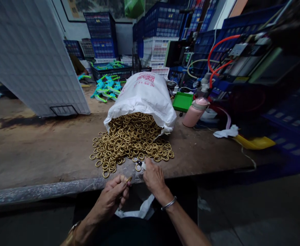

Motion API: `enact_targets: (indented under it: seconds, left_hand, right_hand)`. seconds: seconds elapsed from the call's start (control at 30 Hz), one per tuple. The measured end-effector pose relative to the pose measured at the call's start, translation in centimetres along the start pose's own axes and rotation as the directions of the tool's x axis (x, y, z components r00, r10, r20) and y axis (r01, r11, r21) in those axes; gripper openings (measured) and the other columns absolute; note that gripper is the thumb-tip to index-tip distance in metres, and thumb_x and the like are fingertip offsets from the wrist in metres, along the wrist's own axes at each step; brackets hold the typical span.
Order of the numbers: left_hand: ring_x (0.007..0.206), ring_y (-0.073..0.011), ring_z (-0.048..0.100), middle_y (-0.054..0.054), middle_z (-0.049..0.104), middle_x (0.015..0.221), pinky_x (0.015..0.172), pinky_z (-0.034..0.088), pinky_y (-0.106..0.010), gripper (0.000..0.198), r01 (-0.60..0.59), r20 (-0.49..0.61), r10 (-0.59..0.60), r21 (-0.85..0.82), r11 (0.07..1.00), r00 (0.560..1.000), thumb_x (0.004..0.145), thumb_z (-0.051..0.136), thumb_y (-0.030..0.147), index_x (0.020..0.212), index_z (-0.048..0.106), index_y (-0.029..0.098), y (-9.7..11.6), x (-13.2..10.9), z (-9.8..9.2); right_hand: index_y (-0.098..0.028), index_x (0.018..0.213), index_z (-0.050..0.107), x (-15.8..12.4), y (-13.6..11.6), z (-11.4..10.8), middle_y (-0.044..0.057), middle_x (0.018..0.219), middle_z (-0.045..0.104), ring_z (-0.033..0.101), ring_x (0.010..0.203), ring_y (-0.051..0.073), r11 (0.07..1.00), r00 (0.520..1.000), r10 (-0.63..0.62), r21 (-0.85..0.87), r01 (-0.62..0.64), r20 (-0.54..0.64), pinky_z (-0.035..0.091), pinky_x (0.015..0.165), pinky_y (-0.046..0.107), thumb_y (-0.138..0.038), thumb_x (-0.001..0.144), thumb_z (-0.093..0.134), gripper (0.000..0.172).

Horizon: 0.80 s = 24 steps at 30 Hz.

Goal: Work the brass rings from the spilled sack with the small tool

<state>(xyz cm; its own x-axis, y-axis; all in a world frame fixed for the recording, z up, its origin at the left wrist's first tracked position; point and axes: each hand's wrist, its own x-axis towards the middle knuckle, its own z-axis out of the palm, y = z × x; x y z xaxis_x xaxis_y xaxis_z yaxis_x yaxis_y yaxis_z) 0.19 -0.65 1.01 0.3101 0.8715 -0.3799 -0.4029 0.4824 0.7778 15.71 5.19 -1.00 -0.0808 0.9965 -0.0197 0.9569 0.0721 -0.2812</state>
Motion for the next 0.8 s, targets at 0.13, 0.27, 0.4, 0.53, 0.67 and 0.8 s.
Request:
enact_targets:
  seconds: [0.13, 0.27, 0.4, 0.53, 0.67, 0.8]
  left_hand:
    - [0.043, -0.0046, 0.044, -0.001, 0.056, 0.067, 0.033, 0.027, -0.014, 0.03, 0.0, -0.007, -0.001, -0.118, 0.993, 1.0, 0.072, 0.06, 0.042, 0.068, 0.05, 0.014, -0.1, 0.5, -0.1]
    - [0.048, -0.0065, 0.048, -0.005, 0.06, 0.074, 0.034, 0.029, -0.014, 0.025, -0.004, 0.004, 0.005, -0.173, 0.985, 1.0, 0.073, 0.06, 0.037, 0.07, 0.051, 0.014, -0.2, 0.9, -0.7]
    - [0.049, -0.0081, 0.05, -0.001, 0.057, 0.069, 0.035, 0.03, -0.014, 0.021, 0.065, 0.028, -0.06, -0.257, 0.964, 0.998, 0.073, 0.059, 0.034, 0.086, 0.053, 0.018, -0.3, 1.2, -1.4]
    - [0.053, -0.0082, 0.052, -0.001, 0.055, 0.069, 0.038, 0.031, -0.015, 0.021, 0.105, 0.046, -0.095, -0.367, 0.924, 0.994, 0.072, 0.061, 0.034, 0.08, 0.056, 0.015, -0.5, 1.7, -2.1]
    - [0.053, -0.0072, 0.05, 0.0, 0.055, 0.068, 0.038, 0.029, -0.014, 0.021, 0.037, -0.014, -0.044, -0.337, 0.941, 0.999, 0.068, 0.066, 0.03, 0.069, 0.053, 0.014, -0.3, 2.3, -2.1]
    - [0.047, -0.0062, 0.046, 0.003, 0.051, 0.062, 0.035, 0.029, -0.014, 0.023, -0.115, -0.129, 0.099, -0.128, 0.985, 0.987, 0.071, 0.063, 0.036, 0.076, 0.053, 0.016, -0.1, 3.0, -1.8]
  right_hand:
    - [-0.018, 0.089, 0.052, 1.7, 0.3, -0.3, 0.005, 0.075, 0.064, 0.058, 0.067, 0.016, 0.999, 0.994, 0.039, -0.023, -0.041, -0.101, 0.024, 0.055, 0.025, -0.016, 0.081, 0.042, 0.013]
    - [-0.018, 0.089, 0.052, 2.9, -0.2, 0.1, 0.006, 0.076, 0.064, 0.059, 0.067, 0.017, 0.995, 0.992, 0.04, -0.086, -0.05, -0.122, 0.024, 0.054, 0.025, -0.026, 0.083, 0.046, 0.012]
    - [-0.019, 0.086, 0.052, 3.5, -0.5, 0.7, 0.005, 0.074, 0.063, 0.058, 0.065, 0.017, 0.992, 0.991, 0.041, -0.111, -0.055, -0.124, 0.023, 0.053, 0.026, -0.022, 0.083, 0.044, 0.009]
    - [-0.019, 0.083, 0.052, 3.6, -0.6, 0.6, 0.005, 0.081, 0.062, 0.056, 0.066, 0.015, 0.997, 0.986, 0.013, -0.078, -0.026, -0.167, 0.024, 0.053, 0.025, -0.018, 0.082, 0.043, 0.01]
    - [-0.019, 0.083, 0.051, 3.1, -1.0, 0.0, 0.004, 0.08, 0.061, 0.055, 0.067, 0.014, 0.996, 0.978, -0.074, 0.037, 0.082, -0.193, 0.029, 0.056, 0.023, -0.012, 0.077, 0.042, 0.014]
    - [-0.021, 0.086, 0.05, 1.7, -2.1, -0.3, 0.0, 0.069, 0.059, 0.055, 0.065, 0.014, 0.936, 0.965, -0.214, 0.25, 0.247, -0.152, 0.032, 0.059, 0.022, -0.009, 0.072, 0.042, 0.021]
